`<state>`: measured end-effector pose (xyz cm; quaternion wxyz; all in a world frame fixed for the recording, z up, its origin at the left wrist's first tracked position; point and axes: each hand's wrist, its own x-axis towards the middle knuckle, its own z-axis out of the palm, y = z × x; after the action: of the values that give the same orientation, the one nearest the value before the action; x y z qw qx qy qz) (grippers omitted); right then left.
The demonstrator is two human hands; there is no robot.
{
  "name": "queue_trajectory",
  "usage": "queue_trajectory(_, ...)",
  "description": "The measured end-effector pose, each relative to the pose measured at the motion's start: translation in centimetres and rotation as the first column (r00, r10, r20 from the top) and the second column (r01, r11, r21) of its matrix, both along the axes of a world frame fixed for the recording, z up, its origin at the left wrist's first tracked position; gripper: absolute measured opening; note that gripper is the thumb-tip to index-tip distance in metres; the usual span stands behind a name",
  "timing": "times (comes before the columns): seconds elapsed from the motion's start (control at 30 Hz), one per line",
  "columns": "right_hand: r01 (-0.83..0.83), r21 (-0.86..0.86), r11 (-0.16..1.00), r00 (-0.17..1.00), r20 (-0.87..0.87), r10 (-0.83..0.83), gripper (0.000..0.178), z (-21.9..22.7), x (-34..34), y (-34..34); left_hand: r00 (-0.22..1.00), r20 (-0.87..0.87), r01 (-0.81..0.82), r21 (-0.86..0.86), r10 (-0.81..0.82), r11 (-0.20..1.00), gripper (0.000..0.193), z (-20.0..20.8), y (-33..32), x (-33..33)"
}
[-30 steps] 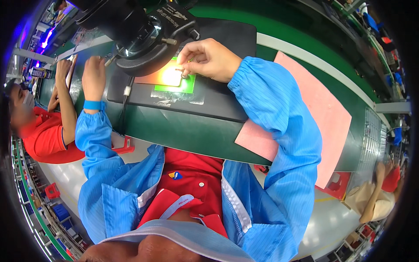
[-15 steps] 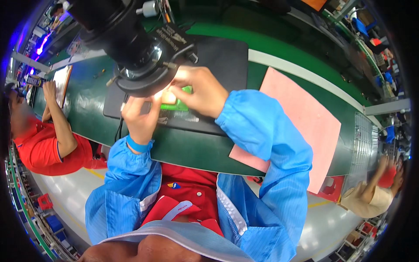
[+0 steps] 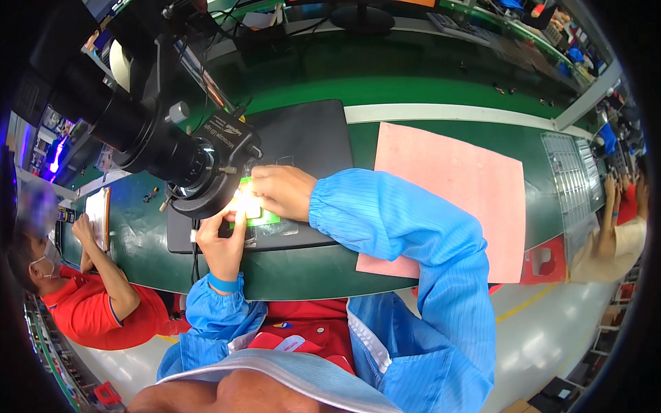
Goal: Inspecting and assembling small electronic components on a circuit board using a microscope.
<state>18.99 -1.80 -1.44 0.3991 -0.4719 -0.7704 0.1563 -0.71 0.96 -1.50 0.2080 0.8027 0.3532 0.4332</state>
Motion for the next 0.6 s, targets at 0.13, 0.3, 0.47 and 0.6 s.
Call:
queue_trajectory(0.13, 0.007, -0.088, 0.996, 1.000, -0.010, -0.008, 0.020, 0.17, 0.27, 0.14, 1.000, -0.018, -0.002, 0.008, 0.002, 1.000, 0.012, 0.03, 0.13, 0.06)
queue_trajectory(0.3, 0.023, -0.061, 0.998, 1.000, -0.012, -0.024, 0.017, 0.16, 0.17, 0.19, 0.999, -0.043, -0.002, 0.012, 0.002, 1.000, 0.012, -0.09, 0.32, -0.13)
queue_trajectory(0.47, 0.042, -0.033, 0.999, 0.999, 0.003, -0.042, 0.014, 0.07, 0.17, 0.20, 0.998, -0.060, 0.000, 0.050, 0.003, 0.999, 0.022, -0.28, 0.51, -0.26)
queue_trajectory(0.6, 0.033, -0.042, 0.999, 0.999, 0.000, -0.034, 0.013, -0.12, 0.12, 0.26, 1.000, -0.026, 0.000, -0.033, -0.001, 0.999, 0.013, 0.15, 0.15, 0.01)
